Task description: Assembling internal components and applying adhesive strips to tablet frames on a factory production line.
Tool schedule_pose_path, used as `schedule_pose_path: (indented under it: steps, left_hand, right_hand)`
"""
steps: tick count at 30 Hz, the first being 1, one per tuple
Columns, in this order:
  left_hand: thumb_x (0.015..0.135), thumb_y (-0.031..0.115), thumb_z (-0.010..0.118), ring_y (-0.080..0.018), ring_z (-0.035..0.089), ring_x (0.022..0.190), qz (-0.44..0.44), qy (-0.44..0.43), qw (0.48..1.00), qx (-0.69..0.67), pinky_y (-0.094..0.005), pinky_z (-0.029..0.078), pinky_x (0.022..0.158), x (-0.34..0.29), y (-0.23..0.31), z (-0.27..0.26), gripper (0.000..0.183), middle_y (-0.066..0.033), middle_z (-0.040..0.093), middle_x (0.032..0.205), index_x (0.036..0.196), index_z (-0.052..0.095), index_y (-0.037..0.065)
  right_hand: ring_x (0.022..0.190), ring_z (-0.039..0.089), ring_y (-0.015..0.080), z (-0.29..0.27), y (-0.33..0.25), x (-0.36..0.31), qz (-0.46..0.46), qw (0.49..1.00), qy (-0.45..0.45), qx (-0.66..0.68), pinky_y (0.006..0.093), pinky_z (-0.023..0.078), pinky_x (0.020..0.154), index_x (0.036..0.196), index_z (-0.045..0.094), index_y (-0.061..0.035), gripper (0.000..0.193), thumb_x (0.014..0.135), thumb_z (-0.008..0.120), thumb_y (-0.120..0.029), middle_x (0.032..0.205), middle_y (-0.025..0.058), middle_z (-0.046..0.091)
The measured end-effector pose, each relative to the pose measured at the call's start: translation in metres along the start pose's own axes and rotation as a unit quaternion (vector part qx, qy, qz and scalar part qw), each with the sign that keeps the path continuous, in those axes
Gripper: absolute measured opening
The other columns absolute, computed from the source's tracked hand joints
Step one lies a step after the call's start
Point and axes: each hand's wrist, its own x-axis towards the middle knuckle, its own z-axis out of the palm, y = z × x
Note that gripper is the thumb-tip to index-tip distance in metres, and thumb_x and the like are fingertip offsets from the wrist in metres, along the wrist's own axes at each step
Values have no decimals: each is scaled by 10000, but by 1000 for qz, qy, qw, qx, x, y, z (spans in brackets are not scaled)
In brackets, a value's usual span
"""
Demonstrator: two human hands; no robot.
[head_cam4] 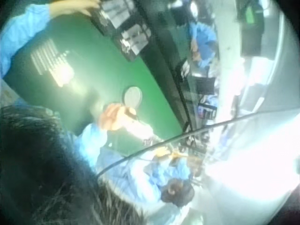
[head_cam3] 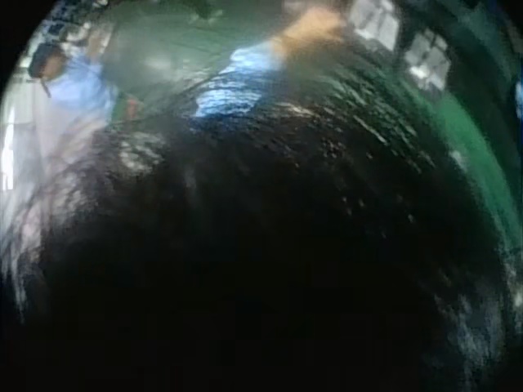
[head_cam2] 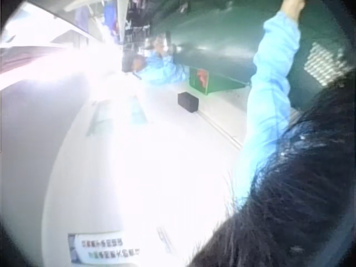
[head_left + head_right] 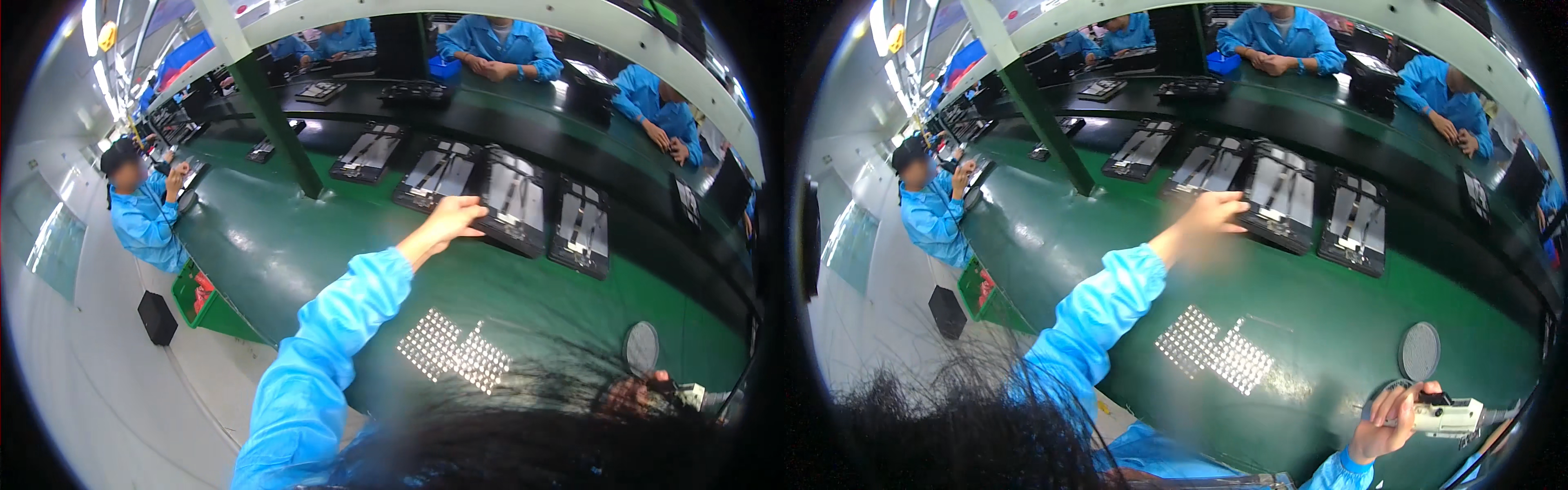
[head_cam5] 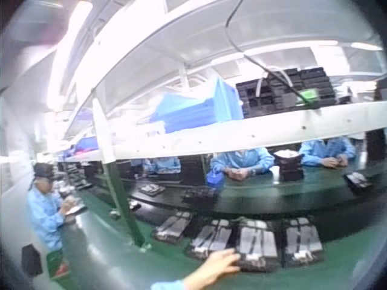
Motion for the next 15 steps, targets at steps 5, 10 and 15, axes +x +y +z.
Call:
schedule_pose_path:
  steps: [5, 10, 15]
  left_hand:
    - [873, 165, 698, -261, 674, 979, 114, 80, 906, 399, -351, 561, 810, 28, -19, 4, 413, -218, 642, 1185, 1209, 612, -60]
    - [704, 161, 827, -305, 614, 1059, 286, 160, 891, 313, -397, 483, 922, -1, -11, -66, 424, -173, 645, 1109, 1050, 665, -22]
    - [607, 391, 893, -410, 446, 1289, 208, 144, 813, 525, -456, 378, 1074, 14, -36, -153, 974, -289, 478, 1357, 1380, 448, 1]
  right_hand:
    - [444, 313, 41, -17, 4, -4, 34, 998, 46, -3, 191, 243, 384, 1265, 438, -35, 376, 910, 538, -106, 861, 14, 500]
    - [445, 334, 48, -14, -1, -2, 53, 998, 15, 26, 190, 257, 383, 1269, 410, -39, 384, 911, 538, -94, 825, 11, 470]
    - [445, 346, 52, -21, -8, 2, 43, 998, 11, 37, 194, 269, 382, 1258, 395, -46, 377, 911, 537, -87, 814, 15, 459]
